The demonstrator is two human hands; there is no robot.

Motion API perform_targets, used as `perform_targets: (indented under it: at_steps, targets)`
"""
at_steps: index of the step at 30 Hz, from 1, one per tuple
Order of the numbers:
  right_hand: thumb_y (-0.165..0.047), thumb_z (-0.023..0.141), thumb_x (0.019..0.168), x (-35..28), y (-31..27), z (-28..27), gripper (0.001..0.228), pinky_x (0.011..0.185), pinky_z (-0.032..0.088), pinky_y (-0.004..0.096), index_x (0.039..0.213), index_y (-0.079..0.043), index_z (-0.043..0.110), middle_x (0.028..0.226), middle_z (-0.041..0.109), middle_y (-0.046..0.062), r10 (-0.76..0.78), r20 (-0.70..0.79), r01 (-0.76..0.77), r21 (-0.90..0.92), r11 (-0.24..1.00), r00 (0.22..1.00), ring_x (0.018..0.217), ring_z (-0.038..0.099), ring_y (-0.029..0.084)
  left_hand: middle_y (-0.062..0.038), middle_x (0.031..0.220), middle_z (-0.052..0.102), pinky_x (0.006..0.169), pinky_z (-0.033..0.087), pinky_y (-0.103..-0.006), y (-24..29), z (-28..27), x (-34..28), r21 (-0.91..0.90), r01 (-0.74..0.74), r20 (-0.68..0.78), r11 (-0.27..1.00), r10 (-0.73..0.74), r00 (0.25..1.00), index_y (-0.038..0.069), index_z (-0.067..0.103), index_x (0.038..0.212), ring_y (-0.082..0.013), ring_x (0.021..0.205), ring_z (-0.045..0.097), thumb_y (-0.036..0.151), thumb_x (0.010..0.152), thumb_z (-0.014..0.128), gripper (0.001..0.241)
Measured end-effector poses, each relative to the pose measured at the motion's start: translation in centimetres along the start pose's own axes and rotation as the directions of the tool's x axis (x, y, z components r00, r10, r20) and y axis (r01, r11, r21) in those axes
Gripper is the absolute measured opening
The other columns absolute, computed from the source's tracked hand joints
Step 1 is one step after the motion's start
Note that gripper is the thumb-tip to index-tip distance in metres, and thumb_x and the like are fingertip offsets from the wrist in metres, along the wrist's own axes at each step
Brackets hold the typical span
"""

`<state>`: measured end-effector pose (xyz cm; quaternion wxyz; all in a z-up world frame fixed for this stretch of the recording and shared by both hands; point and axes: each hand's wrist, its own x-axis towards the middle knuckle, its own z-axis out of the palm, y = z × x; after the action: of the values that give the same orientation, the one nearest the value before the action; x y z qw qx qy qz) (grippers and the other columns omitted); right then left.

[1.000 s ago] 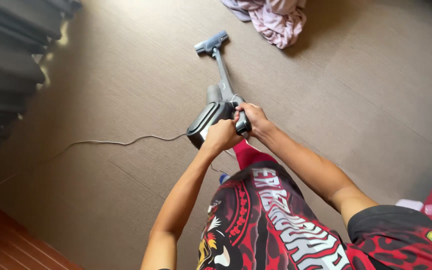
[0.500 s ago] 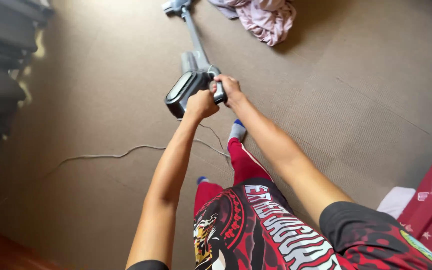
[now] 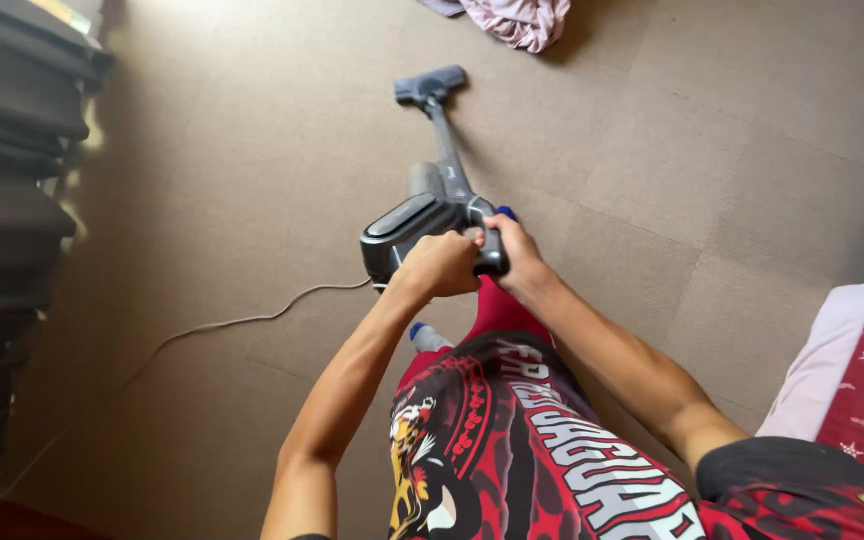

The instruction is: The person uses a corded stick vacuum cleaner to clean a beige carpeted floor in a bedroom. They move the vacuum back and forth across the floor, maneuvering around a red mattress, a pile of clothes, and a standing fan.

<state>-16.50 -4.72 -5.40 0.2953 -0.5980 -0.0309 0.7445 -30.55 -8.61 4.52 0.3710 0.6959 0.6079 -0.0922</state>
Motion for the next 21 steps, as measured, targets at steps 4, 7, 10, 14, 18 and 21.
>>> perform_targets:
  at_steps: [4, 7, 10, 14, 18, 21]
  targets:
    - [-0.014, 0.074, 0.08, -4.7, 1.9, -2.0, 0.02, 0.054, 0.059, 0.03, 0.087, 0.002, 0.064, 0.074, 0.067, 0.013, 0.022, -0.052, -0.022, 0.0, 1.0, 0.998, 0.058, 0.069, 0.018, -0.019, 0.089, 0.076, 0.082, 0.062, -0.0546, 2.3, -1.5, -5.9, 0.02, -0.095, -0.002, 0.995, 0.095, 0.995, 0.003, 0.077, 0.093, -0.041, 0.088, 0.076, 0.041, 0.069, 0.07, 0.046]
    - [-0.017, 0.075, 0.079, -6.0, 2.4, -3.2, 0.024, 0.054, 0.059, 0.032, 0.088, 0.002, 0.063, 0.076, 0.067, 0.012, 0.026, -0.091, -0.029, -0.032, 0.999, 0.996, 0.059, 0.068, 0.017, -0.019, 0.087, 0.076, 0.079, 0.062, -0.0548, 3.2, -1.9, -7.1, 0.005, -0.134, -0.005, 0.991, 0.134, 0.991, 0.003, 0.077, 0.091, -0.042, 0.085, 0.076, 0.036, 0.069, 0.069, 0.04]
    - [-0.015, 0.074, 0.079, -4.9, 2.1, -2.1, 0.023, 0.055, 0.058, 0.027, 0.089, 0.002, 0.062, 0.076, 0.064, 0.011, 0.045, -0.101, -0.043, 0.021, 0.999, 0.994, 0.06, 0.065, 0.014, -0.018, 0.083, 0.075, 0.078, 0.062, -0.0533, 1.4, -0.1, -4.7, 0.018, -0.155, -0.001, 0.988, 0.155, 0.988, 0.003, 0.076, 0.089, -0.0408, 0.082, 0.076, 0.041, 0.07, 0.068, 0.043]
    - [-0.015, 0.073, 0.08, 0.0, 1.6, 0.3, 0.021, 0.051, 0.057, 0.029, 0.087, 0.001, 0.061, 0.072, 0.065, 0.012, -0.048, -0.081, 0.052, 0.043, 0.998, 0.996, 0.057, 0.068, 0.016, -0.015, 0.082, 0.076, 0.078, 0.062, -0.0508, -2.9, 2.1, 1.8, 0.09, -0.134, -0.012, 0.987, 0.135, 0.991, 0.008, 0.078, 0.087, -0.0366, 0.084, 0.077, 0.041, 0.07, 0.068, 0.038]
    - [-0.018, 0.074, 0.078, 6.8, -0.8, 4.2, 0.021, 0.048, 0.057, 0.028, 0.084, -0.003, 0.061, 0.07, 0.066, 0.012, -0.135, -0.037, 0.135, 0.016, 0.991, 0.99, 0.053, 0.068, 0.017, -0.014, 0.086, 0.078, 0.083, 0.061, -0.0495, -6.1, -1.0, 7.1, 0.111, -0.036, -0.001, 0.993, 0.036, 0.999, 0.009, 0.079, 0.09, -0.0349, 0.092, 0.077, 0.036, 0.07, 0.069, 0.035]
    - [-0.017, 0.073, 0.08, 13.2, -1.9, 6.5, 0.02, 0.047, 0.057, 0.03, 0.082, -0.002, 0.06, 0.07, 0.066, 0.014, -0.181, -0.017, 0.182, 0.046, 0.982, 0.983, 0.051, 0.068, 0.02, -0.012, 0.084, 0.077, 0.083, 0.061, -0.0479, -9.5, -1.4, 12.7, 0.128, 0.029, -0.021, 0.991, -0.027, 0.999, 0.011, 0.079, 0.089, -0.033, 0.091, 0.077, 0.039, 0.068, 0.07, 0.036]
